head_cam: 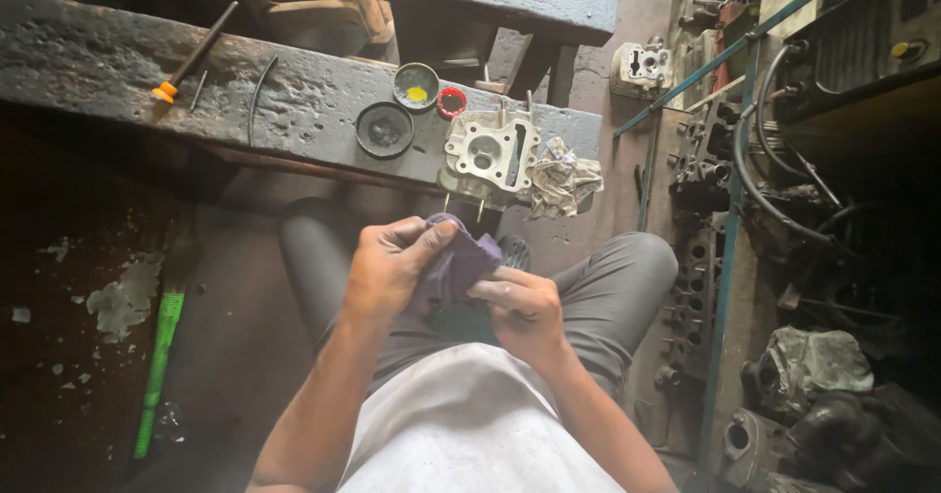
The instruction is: The person wipes and cleans an engine cylinder head with a cloth, handling small internal components and cleaning various surfaces.
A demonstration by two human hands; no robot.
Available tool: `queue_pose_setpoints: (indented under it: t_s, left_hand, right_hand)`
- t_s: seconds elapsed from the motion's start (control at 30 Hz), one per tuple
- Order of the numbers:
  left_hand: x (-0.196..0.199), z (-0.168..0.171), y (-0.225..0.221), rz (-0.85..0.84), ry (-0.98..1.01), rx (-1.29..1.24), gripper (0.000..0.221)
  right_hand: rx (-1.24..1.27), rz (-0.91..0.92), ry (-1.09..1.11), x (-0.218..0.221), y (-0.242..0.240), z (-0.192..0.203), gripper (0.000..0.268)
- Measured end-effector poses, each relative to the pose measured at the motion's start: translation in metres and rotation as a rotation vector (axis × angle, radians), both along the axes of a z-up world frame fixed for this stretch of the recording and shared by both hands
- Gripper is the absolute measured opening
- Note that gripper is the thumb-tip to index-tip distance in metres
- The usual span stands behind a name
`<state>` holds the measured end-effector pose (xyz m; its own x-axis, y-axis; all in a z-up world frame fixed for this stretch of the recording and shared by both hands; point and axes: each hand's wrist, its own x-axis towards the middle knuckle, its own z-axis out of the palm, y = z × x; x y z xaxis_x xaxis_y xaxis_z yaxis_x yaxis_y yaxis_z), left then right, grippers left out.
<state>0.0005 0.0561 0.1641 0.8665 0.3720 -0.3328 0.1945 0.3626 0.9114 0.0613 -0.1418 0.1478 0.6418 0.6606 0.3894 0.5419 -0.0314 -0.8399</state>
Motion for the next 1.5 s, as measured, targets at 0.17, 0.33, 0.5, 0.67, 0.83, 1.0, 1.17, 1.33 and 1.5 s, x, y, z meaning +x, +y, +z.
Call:
queue_pose_setpoints:
  t_s: [0.17, 0.33, 0.5, 0.67, 0.83, 1.0, 1.17, 1.33, 1.5]
  left_hand:
    - [0.0, -0.01, -0.009, 0.226, 0.002, 0.302, 0.044]
    - [-0.001, -0.011, 0.005, 0.445, -0.135, 0.695, 0.049]
    - [-0.008, 0.018, 0.022, 0.383, -0.149, 0.875, 0.026]
    - [-0.016, 0.031, 0.0, -0.088, -0.219, 0.131, 0.024]
    - [-0.008, 0.017, -0.016, -0.13, -0.323, -0.329, 0.024]
    - [-0.008, -0.001, -0.022, -0.149, -0.481, -0.409, 0.017]
    - [-0.009, 0.0, -0.028, -0.107, -0.573, -0.385, 0.012]
    - [-0.01, 0.018, -0.022, -0.014, -0.62, -0.288, 0.02]
    - [-0.024, 0.047, -0.007, 0.181, -0.346, -0.128, 0.011]
  right_hand:
    - [-0.034, 0.039, -0.086, 0.008, -0.001, 0.006, 0.038]
    - [0.029, 0.039, -0.143, 0.01, -0.004, 0.003, 0.042]
    - [0.131, -0.085, -0.07, 0.014, -0.013, -0.008, 0.03]
    - [0.277, 0.016, 0.362, 0.01, -0.012, -0.024, 0.015]
    - [0.589, 0.257, 1.446, -0.013, 0.011, -0.026, 0.016]
    - [0.658, 0.388, 1.557, -0.017, 0.018, -0.022, 0.026]
    - [0.6, 0.318, 1.528, -0.018, 0.015, -0.023, 0.028]
    - [0.798, 0.527, 1.363, -0.012, 0.013, -0.019, 0.028]
    - [0.805, 0.055, 1.399, 0.007, 0.012, -0.016, 0.032]
